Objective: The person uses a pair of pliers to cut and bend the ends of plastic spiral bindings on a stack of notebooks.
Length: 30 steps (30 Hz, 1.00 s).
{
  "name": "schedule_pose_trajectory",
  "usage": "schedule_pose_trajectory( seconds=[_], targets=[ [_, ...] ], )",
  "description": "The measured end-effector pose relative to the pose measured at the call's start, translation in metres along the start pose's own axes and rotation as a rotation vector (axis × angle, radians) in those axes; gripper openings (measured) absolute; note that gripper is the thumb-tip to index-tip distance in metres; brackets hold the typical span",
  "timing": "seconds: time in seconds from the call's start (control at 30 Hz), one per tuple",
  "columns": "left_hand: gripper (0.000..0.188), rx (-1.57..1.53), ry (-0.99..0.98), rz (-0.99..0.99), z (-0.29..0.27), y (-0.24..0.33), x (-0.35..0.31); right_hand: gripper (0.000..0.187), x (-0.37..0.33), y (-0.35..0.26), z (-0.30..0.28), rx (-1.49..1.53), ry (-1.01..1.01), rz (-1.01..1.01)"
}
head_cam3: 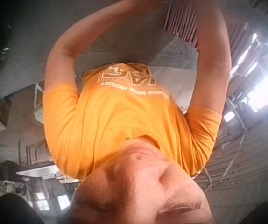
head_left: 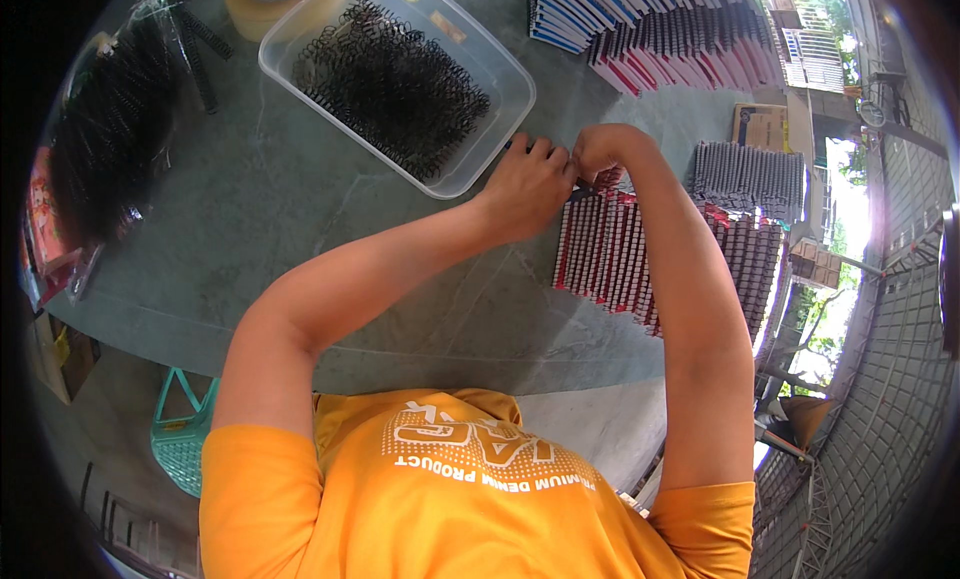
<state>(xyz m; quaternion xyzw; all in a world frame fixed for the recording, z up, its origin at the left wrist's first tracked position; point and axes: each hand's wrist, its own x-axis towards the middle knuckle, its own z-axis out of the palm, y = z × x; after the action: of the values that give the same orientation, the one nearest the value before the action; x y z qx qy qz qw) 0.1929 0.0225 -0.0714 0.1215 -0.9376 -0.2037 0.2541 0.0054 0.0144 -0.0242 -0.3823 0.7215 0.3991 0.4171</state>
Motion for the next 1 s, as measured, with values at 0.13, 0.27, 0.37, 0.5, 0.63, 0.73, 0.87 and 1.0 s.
schedule_pose_trajectory(
  seconds=[0.13, 0.27, 0.37, 0.5, 0.63, 0.73, 0.87, 1.0],
  targets=[
    [0.032, 0.011, 0.000, 0.017, -0.002, -0.002, 0.000, 0.023, 0.002, 0.004, 0.001, 0.000, -0.018, 0.009],
    [0.031, 0.000, -0.023, 0.014, -0.003, -0.003, -0.001, 0.023, -0.001, 0.000, -0.001, -0.005, 0.002, -0.011],
    [0.030, -0.019, -0.032, 0.017, -0.005, -0.002, 0.000, 0.024, -0.001, 0.004, 0.001, 0.043, -0.023, 0.008],
    [0.027, 0.000, -0.016, 0.028, -0.004, -0.003, -0.001, 0.025, -0.006, -0.004, -0.001, 0.016, -0.003, 0.039],
    [0.023, -0.063, -0.085, 0.037, 0.008, -0.001, 0.003, 0.026, -0.005, 0.000, -0.002, -0.046, -0.030, -0.007],
    [0.022, -0.123, -0.204, -0.017, 0.007, 0.000, 0.003, 0.026, -0.001, 0.005, -0.002, 0.007, -0.070, -0.041],
    [0.024, -0.078, -0.128, 0.006, -0.002, -0.005, -0.004, 0.025, 0.004, 0.012, 0.001, 0.073, -0.059, -0.007],
    [0.025, 0.001, -0.034, 0.037, 0.000, -0.004, -0.002, 0.023, 0.007, 0.010, 0.002, 0.083, -0.043, 0.038]
  ],
)
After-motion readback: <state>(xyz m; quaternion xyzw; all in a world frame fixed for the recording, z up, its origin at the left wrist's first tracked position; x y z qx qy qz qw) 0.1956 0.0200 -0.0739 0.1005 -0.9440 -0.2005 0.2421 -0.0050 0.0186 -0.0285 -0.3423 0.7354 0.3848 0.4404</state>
